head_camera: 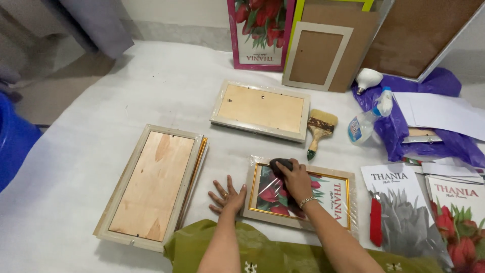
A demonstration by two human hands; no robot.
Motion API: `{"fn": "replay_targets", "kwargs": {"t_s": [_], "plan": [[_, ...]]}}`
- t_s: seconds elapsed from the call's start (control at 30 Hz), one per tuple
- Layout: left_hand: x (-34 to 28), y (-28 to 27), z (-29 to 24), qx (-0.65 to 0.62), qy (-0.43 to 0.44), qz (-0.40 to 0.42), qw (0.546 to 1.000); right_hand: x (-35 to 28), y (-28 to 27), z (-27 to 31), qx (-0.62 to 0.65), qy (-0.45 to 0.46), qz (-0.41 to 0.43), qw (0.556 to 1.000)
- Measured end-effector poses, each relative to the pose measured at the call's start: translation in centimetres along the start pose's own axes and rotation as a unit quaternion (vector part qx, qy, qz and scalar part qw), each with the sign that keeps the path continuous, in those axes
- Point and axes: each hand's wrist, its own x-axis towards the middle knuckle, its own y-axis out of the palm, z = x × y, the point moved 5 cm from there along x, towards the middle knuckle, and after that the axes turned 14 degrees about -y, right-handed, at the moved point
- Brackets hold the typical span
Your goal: Cleaning the glass surfaces of various art frames using a cleaning solution and a cloth while organizing them on the floor.
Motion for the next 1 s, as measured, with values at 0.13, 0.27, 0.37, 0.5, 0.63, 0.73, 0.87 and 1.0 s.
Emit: {"fn": "replay_targets", "kwargs": {"t_s": [0.13, 0.27, 0.37, 0.5, 0.63, 0.73, 0.87, 1.0], "plan": [[-0.1, 0.2, 0.0, 0.000, 0.002, 0.000, 1.000, -2.6, -0.8, 2.9, 0.046, 0.036, 0.039, 0.998], [-4.1, -2.4, -0.7, 0.020, -0.016, 0.027, 0.999, -8.3, -4.0, 7.1, 0.161, -0.061, 0.117, 0.978], [-5.7, -3.3, -0.9, 0.020, -0.015, 0.038, 0.999, -10.4, -5.9, 5.5, 0.156, -0.064, 0.153, 0.974], [-4.7, -2.6, -0.6, 0.026, -0.007, 0.028, 0.999, -7.4, -3.7, -0.3, 0.053, -0.107, 0.054, 0.991], [-3.7, -2.0, -0.7, 0.024, -0.001, 0.019, 1.000, -5.1, -3.5, -2.9, 0.010, 0.048, 0.003, 0.999], [-3.3, -1.7, -0.6, 0.026, -0.004, 0.014, 1.000, -6.8, -3.7, -1.0, 0.047, 0.085, 0.041, 0.994], [-4.2, -2.4, -0.6, 0.031, -0.009, 0.021, 0.999, -12.9, -5.6, 3.0, 0.143, -0.002, 0.185, 0.972], [-3.2, -1.7, -0.5, 0.039, -0.007, 0.020, 0.999, -14.5, -4.5, -0.2, 0.133, 0.004, 0.236, 0.962]]}}
